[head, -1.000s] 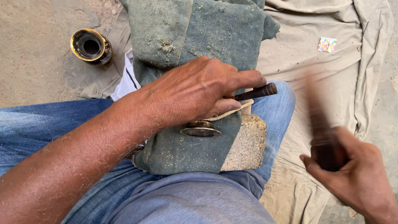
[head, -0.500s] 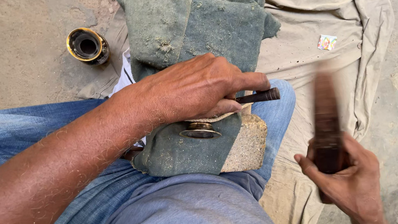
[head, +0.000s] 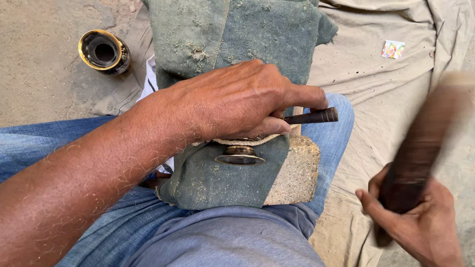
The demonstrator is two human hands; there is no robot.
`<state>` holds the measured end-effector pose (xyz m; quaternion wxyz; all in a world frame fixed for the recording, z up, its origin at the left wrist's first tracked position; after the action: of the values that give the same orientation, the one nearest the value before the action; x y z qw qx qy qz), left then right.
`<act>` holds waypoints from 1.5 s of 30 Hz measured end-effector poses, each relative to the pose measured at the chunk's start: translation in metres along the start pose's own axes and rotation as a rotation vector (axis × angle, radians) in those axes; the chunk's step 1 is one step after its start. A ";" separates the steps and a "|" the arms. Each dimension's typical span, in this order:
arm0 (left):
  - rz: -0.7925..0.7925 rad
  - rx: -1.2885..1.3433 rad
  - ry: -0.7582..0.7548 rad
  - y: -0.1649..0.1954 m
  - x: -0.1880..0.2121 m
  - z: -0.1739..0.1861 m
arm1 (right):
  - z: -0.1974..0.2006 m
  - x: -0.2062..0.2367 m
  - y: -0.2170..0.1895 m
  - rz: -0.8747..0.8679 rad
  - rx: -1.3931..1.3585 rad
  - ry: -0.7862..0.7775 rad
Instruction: The person sits on the ground and uses a hammer and chisel to engrave a decorative pattern onto a small brass vessel. They repeatedly strike the chisel with the hammer while rotating the vessel to work on different sections.
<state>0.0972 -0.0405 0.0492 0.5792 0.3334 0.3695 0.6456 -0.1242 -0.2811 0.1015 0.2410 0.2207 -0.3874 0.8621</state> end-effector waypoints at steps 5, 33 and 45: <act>0.007 0.009 -0.012 0.000 -0.001 0.000 | 0.000 0.000 0.001 0.041 -0.215 0.032; 0.247 0.102 0.534 0.008 0.035 -0.043 | 0.033 -0.012 -0.029 0.372 -0.241 0.065; 0.141 -0.039 0.514 0.002 0.034 -0.047 | 0.056 -0.034 -0.058 0.293 0.730 0.136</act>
<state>0.0520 -0.0107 0.0277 0.4261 0.1720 0.4678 0.7550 -0.0530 -0.2990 0.1483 0.0462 0.1765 -0.0662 0.9810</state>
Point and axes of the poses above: each hand's wrist, its own x-axis away from the middle knuckle, its own z-axis out of the back of the hand, y = z × x, the point moved 1 cm from there along -x, towards the middle knuckle, and after that the axes turned 12 degrees about -y, right-handed, at the moved point
